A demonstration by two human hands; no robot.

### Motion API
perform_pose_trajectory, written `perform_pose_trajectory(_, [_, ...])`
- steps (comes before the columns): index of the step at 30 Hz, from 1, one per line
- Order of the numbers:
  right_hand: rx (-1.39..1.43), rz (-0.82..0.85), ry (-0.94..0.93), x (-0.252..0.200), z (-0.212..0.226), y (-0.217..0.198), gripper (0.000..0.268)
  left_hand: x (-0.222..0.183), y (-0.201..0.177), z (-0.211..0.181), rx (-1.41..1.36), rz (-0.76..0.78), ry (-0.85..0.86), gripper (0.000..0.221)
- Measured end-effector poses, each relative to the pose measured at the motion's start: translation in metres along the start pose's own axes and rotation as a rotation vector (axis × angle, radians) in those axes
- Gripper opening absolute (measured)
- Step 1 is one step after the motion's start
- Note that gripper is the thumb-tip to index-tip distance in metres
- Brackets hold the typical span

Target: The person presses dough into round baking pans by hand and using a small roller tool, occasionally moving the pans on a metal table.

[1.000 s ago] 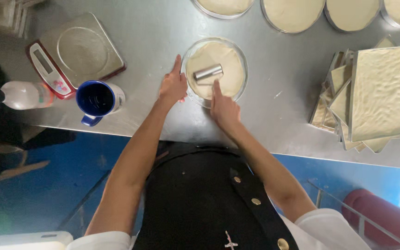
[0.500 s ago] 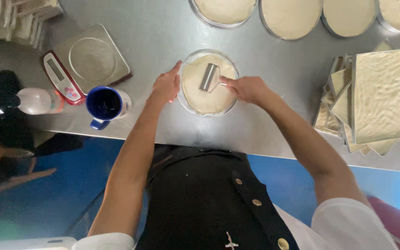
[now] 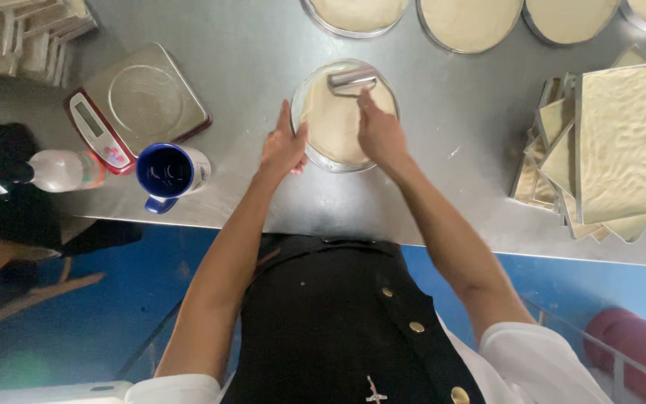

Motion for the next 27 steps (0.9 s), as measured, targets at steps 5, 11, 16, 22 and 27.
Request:
perform_pose_trajectory(5, [-0.216, 0.225, 0.169, -0.088, -0.006, 0.048, 0.074, 0.020, -0.002, 0.004, 0.001, 0.008, 0.037, 0.066])
perform_pose_trajectory(11, [-0.234, 0.285, 0.128, -0.131, -0.035, -0.030, 0.048, 0.019, -0.001, 0.009, -0.032, 0.028, 0.085, 0.067])
perform_pose_trajectory(16, [-0.323, 0.294, 0.051, -0.071, 0.010, -0.012, 0.049, 0.015, -0.005, 0.004, -0.056, 0.061, 0.084, 0.066])
perform_pose_trajectory(22, [-0.086, 0.208, -0.231, 0.047, 0.052, -0.014, 0.039, 0.033, -0.016, 0.031, 0.168, 0.079, 0.140, 0.071])
perform_pose_trajectory(27, [0.040, 0.266, -0.402, 0.019, 0.017, -0.079, 0.039, 0.079, -0.034, 0.058, 0.765, -0.375, 0.517, 0.035])
Point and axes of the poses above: each hand's wrist, its own x-axis towards the middle knuckle, its own y-axis out of the palm, z = x × y, the point moved 1 cm from there along x, towards the middle knuckle, and after that the axes turned 7 degrees about y, right-handed, at the moved point
